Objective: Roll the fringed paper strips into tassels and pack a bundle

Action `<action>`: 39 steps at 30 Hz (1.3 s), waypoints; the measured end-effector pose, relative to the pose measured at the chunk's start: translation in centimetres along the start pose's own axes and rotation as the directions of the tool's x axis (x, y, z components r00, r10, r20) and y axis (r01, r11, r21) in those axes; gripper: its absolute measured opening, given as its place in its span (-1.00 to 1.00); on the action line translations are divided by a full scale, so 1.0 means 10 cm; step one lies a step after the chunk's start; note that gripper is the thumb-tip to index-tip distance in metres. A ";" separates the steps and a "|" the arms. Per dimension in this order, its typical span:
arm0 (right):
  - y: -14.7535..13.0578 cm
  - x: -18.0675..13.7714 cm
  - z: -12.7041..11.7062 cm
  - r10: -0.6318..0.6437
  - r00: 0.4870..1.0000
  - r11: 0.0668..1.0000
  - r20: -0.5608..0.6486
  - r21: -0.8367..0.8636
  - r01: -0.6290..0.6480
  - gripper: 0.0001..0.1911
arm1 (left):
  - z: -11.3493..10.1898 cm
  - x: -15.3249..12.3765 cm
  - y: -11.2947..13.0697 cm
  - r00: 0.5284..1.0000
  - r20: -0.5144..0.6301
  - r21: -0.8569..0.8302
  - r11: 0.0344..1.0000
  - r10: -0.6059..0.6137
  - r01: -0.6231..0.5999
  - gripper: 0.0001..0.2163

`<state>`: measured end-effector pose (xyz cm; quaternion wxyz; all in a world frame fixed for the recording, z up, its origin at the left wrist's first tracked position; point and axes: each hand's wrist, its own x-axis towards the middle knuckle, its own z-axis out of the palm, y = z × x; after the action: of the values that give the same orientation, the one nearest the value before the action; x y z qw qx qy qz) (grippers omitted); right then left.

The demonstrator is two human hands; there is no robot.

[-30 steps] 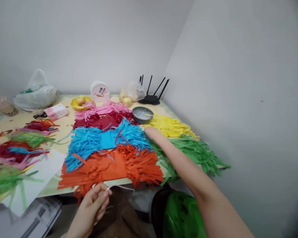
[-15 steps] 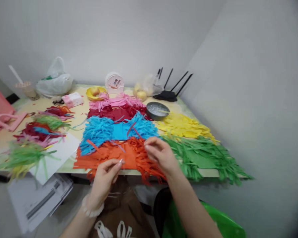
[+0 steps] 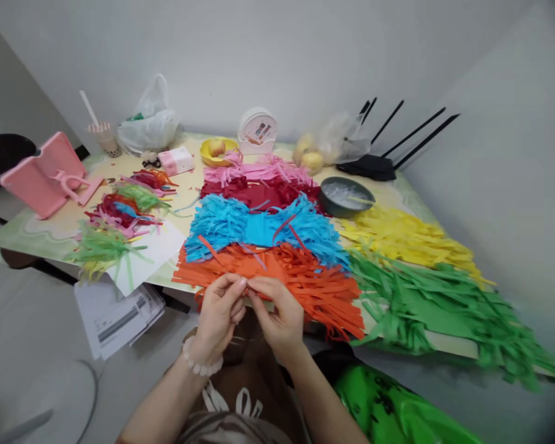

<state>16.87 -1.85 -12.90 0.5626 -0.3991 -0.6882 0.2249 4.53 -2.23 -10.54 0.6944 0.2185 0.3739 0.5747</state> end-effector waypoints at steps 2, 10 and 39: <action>-0.02 0.05 -0.09 0.088 0.991 0.996 0.105 -0.044 -0.083 -0.80 | -0.03 -0.02 0.03 1.000 0.013 0.050 0.999 0.011 -0.012 -0.63; -0.17 0.25 -0.36 0.173 0.957 0.976 0.232 -0.172 -0.135 -0.87 | -0.15 -0.13 0.04 0.989 0.144 0.355 0.932 0.030 -0.080 -0.71; -0.25 0.04 -0.26 0.105 0.889 0.980 0.445 -0.198 -0.017 -0.86 | -0.21 -0.09 -0.07 0.992 0.072 -0.136 0.984 -0.104 0.113 -0.67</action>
<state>18.58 -3.31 -10.07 0.3389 -0.4086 -0.8055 0.2632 3.29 -3.54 -12.06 0.7499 0.1670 0.3215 0.5535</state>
